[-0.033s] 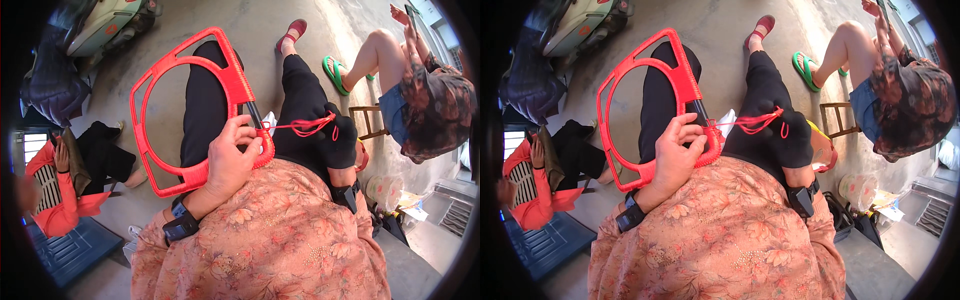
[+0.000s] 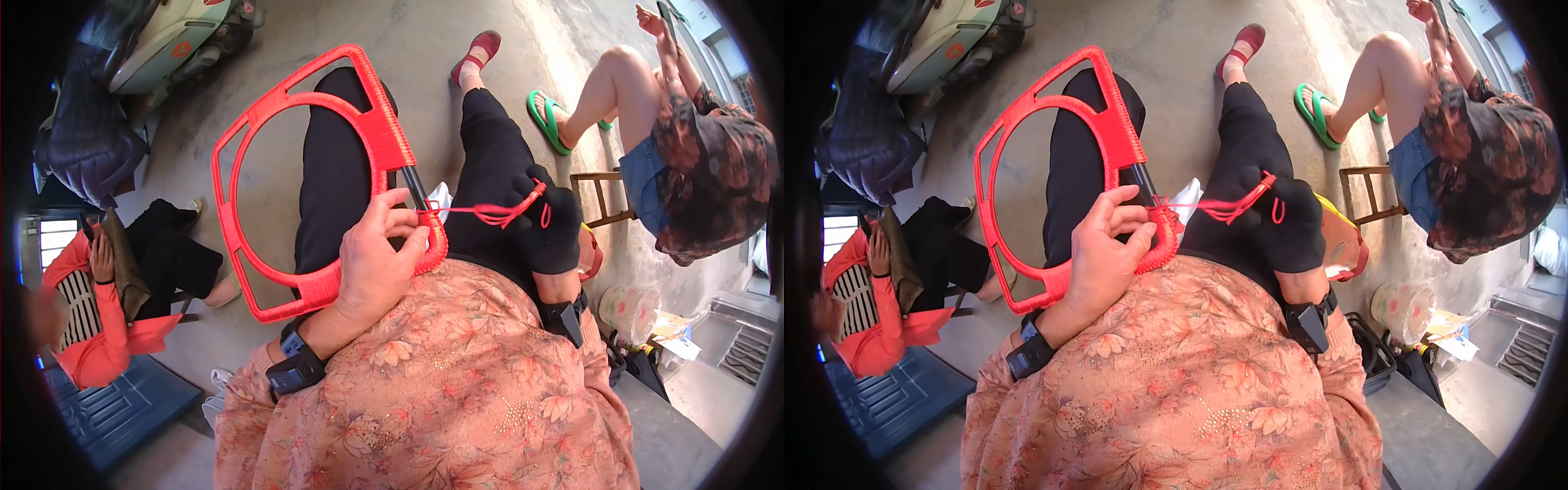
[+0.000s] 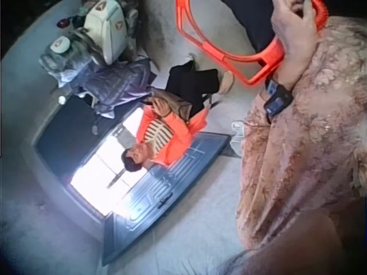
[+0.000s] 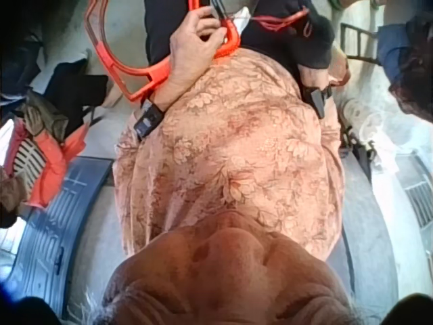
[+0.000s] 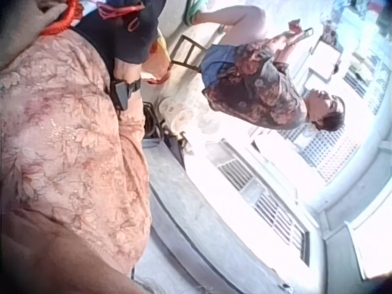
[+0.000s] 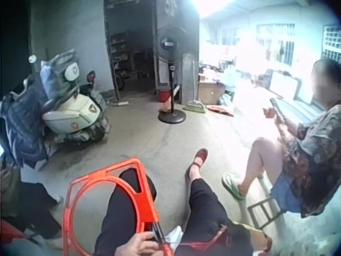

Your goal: Wrapping a red plastic cord around a red plastic circular frame to create a woven surface, likely for a piece of furniture.

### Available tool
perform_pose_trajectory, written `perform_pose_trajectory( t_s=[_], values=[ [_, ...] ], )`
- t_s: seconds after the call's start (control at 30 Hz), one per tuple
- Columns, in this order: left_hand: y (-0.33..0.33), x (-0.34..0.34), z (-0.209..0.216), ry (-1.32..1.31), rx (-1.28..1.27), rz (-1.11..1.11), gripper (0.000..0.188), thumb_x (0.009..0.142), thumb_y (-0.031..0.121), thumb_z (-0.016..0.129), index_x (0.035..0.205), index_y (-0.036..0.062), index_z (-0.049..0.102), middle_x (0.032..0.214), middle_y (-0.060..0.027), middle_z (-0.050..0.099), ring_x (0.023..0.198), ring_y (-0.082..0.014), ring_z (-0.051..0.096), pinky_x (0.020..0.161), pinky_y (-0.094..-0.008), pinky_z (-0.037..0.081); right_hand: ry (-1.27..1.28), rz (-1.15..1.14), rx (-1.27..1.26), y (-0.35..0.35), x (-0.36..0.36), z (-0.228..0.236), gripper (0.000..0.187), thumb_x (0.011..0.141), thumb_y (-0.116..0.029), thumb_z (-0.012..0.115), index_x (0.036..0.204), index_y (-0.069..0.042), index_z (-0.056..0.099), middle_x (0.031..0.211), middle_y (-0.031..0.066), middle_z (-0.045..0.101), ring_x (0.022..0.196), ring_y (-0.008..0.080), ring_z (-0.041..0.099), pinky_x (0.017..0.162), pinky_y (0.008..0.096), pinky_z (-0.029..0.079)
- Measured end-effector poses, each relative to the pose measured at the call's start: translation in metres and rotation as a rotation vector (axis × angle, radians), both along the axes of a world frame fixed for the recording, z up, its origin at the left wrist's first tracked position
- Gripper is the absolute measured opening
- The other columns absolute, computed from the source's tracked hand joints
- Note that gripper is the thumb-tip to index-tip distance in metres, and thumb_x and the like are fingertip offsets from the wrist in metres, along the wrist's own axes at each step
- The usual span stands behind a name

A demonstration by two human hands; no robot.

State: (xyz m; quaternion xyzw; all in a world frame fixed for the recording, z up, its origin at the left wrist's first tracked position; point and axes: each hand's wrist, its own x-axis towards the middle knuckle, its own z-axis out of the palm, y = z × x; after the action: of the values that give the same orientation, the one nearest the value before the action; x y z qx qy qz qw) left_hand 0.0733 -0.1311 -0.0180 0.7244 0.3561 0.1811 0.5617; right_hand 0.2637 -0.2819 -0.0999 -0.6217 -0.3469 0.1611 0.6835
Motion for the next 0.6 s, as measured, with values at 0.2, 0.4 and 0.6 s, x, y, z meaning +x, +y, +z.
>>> perform_pose_trajectory(
  t_s=[0.2, 0.4, 0.6],
  values=[
    [0.001, 0.000, 0.004, 0.121, 0.082, -0.067, 0.037, 0.082, 0.004, 0.068, 0.114, -0.0065, 0.053, 0.090, -0.0135, 0.069, 0.081, -0.0139, 0.066, 0.073, -0.0265, 0.052, -0.338, 0.076, -0.182, 0.018, -0.002, 0.025, 0.035, 0.077, 0.005, 0.067, 0.109, -0.002, 0.056, 0.116, 0.0114, 0.057, 0.103, 0.0175, 0.059, 0.086, 0.0286, 0.048],
    [0.003, 0.000, 0.009, 0.184, 0.170, -0.110, 0.024, 0.087, 0.015, 0.062, 0.103, -0.0015, 0.055, 0.080, -0.0132, 0.070, 0.074, -0.0236, 0.069, 0.067, -0.0348, 0.050, 0.702, 0.443, -0.518, 0.058, -0.016, 0.065, 0.023, 0.086, -0.015, 0.066, 0.104, -0.001, 0.062, 0.087, -0.0008, 0.061, 0.073, 0.0080, 0.057, 0.071, 0.0238, 0.048],
    [0.009, -0.007, 0.004, 0.143, 0.030, -0.145, 0.020, 0.093, 0.010, 0.056, 0.104, -0.0061, 0.052, 0.082, -0.0111, 0.068, 0.074, -0.0128, 0.065, 0.067, -0.0258, 0.051, 0.264, 0.437, -0.316, 0.064, -0.027, 0.057, 0.033, 0.081, -0.008, 0.070, 0.113, -0.004, 0.063, 0.081, -0.0001, 0.062, 0.069, 0.0086, 0.057, 0.063, 0.0256, 0.048]
  ],
)
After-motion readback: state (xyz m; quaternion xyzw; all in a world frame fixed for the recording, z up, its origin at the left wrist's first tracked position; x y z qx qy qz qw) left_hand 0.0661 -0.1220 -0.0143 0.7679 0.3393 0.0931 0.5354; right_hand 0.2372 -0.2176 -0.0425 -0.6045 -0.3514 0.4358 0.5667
